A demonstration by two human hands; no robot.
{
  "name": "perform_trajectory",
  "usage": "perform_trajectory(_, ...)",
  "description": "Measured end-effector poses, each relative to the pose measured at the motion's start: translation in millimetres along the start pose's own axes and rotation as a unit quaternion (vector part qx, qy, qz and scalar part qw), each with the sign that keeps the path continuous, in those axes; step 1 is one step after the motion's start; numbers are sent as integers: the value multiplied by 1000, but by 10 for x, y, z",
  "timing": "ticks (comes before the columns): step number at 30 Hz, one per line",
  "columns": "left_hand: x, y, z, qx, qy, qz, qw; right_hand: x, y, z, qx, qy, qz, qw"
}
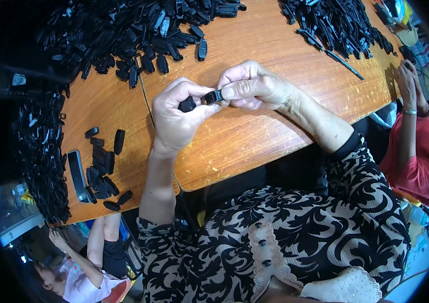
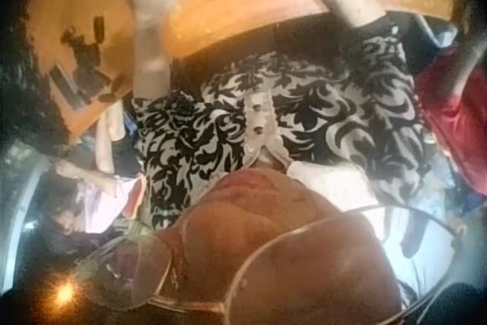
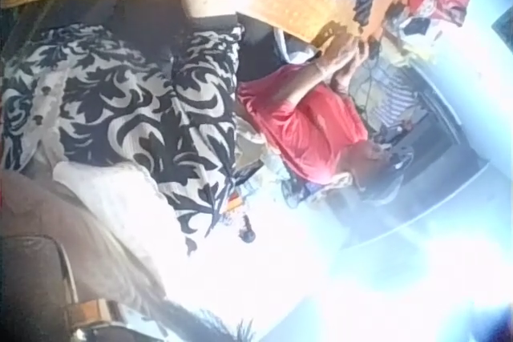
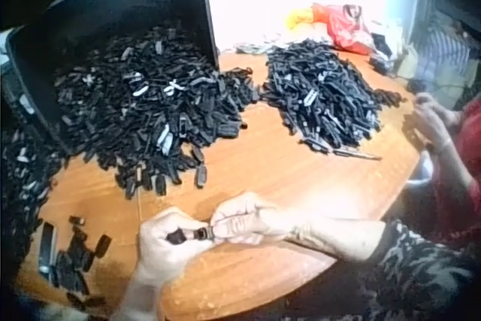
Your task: The person assembles black plastic components by snapping small clips into base pieces by hand and placing the assembled items onto the table.
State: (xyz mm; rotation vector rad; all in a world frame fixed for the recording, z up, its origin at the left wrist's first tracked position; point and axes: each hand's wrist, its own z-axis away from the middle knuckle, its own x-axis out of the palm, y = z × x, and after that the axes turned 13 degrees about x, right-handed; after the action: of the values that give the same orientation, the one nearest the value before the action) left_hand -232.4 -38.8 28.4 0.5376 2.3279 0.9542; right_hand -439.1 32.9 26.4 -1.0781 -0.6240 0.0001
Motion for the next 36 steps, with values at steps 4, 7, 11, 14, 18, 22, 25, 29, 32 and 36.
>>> perform_trajectory(4,41,-5,-13,-17,5,-2,1000,-13,-25,-1,11,24,7,1000)
perform_trajectory(7,34,4,-18,-16,19,8,1000,-31,-38,9,17,62,60,996)
perform_trajectory(11,10,9,6,-4,18,-8,1000,41,-84,10,-6,63,92,994)
perform_trajectory(14,35,9,22,-17,35,53,998,116,-36,-18,-38,80,124,988)
perform_trajectory(18,81,91,30,-53,41,83,994,126,20,-11,-56,26,91,994)
perform_trajectory(22,55,151,35,-81,34,78,993,144,61,-24,-69,65,126,987)
perform_trajectory(25,66,153,25,-54,52,80,994,122,89,-51,-81,43,104,990)
perform_trajectory(29,45,187,-1,-3,58,52,997,79,77,-131,-85,1,65,994)
perform_trajectory(32,57,239,-31,20,84,30,996,25,84,-157,-90,11,102,991)
perform_trajectory(36,64,211,-43,74,72,19,995,40,74,-162,-90,24,129,987)
